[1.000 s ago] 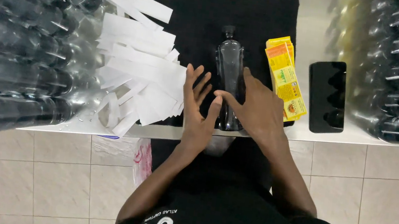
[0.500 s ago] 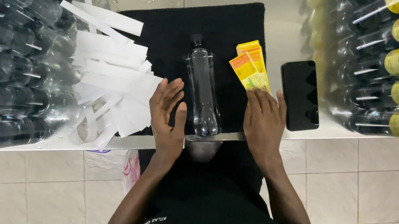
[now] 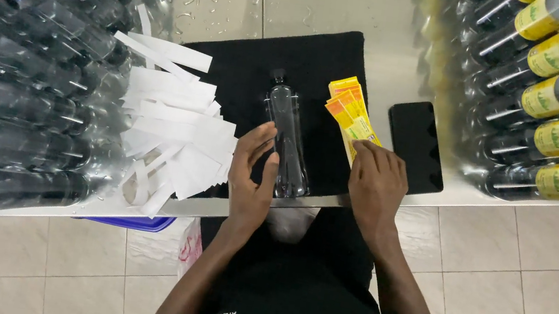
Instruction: Manually peeling adhesive labels from a backing and applying them to plastic bottles at a workstation.
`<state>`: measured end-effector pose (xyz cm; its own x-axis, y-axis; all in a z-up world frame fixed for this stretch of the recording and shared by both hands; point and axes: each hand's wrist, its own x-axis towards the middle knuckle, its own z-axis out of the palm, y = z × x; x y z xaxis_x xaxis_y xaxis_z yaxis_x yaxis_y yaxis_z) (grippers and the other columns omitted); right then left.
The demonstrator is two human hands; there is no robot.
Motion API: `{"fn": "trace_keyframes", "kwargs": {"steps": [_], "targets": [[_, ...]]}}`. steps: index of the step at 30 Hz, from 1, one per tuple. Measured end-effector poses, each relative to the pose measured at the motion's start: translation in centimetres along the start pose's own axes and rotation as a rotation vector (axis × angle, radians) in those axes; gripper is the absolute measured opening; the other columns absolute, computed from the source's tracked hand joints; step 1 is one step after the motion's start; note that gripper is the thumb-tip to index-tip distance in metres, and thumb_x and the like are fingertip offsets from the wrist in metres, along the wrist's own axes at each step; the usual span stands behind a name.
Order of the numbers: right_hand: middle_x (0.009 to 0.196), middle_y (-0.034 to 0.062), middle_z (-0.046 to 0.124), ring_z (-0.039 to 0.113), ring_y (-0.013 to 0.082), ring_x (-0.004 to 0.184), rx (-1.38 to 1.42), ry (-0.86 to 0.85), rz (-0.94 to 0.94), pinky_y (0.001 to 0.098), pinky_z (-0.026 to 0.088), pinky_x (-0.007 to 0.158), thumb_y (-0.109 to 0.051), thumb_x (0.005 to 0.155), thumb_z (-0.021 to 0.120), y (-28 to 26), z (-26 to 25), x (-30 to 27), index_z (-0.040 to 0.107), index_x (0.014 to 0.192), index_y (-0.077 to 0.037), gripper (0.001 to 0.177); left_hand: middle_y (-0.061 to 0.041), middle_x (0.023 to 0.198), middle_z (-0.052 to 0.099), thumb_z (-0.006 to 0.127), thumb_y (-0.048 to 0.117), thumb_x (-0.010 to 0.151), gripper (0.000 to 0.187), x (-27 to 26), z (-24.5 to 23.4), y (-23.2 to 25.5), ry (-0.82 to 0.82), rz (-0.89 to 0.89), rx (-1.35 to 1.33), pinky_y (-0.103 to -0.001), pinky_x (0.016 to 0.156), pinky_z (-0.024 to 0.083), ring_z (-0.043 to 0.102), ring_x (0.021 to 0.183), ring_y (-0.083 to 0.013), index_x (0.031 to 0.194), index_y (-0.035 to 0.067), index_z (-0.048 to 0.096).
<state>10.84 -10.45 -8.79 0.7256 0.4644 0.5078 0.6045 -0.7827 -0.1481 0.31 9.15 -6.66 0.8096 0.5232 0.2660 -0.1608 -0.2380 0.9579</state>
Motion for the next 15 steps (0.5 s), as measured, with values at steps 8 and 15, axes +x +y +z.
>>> {"fn": "trace_keyframes", "kwargs": {"steps": [8,15], "targets": [[0.109,0.0167,0.08,0.078,0.0322,0.105,0.959,0.001,0.521,0.0463,0.063,0.092,-0.005,0.099,0.085,-2.7,-7.1,2.1,0.081,0.118,-0.003,0.019,-0.026,0.149,0.058,0.066,0.03,0.108,0.062,2.2,1.0,1.7,-0.127,-0.162,-0.331,-0.062,0.116,0.053,0.06,0.141,-0.0453,0.161,0.004,0.046],[0.11,0.0213,0.075,0.072,0.0343,0.105,1.101,-0.116,0.596,0.0497,0.059,0.089,-0.014,0.099,0.083,-2.9,-7.2,1.5,0.079,0.12,-0.001,0.025,-0.017,0.11,0.069,0.075,0.031,0.105,0.044,1.9,2.5,2.4,-0.059,-0.262,-0.391,-0.043,0.09,0.07,0.078,0.101,-0.0268,0.138,0.003,0.069]]}}
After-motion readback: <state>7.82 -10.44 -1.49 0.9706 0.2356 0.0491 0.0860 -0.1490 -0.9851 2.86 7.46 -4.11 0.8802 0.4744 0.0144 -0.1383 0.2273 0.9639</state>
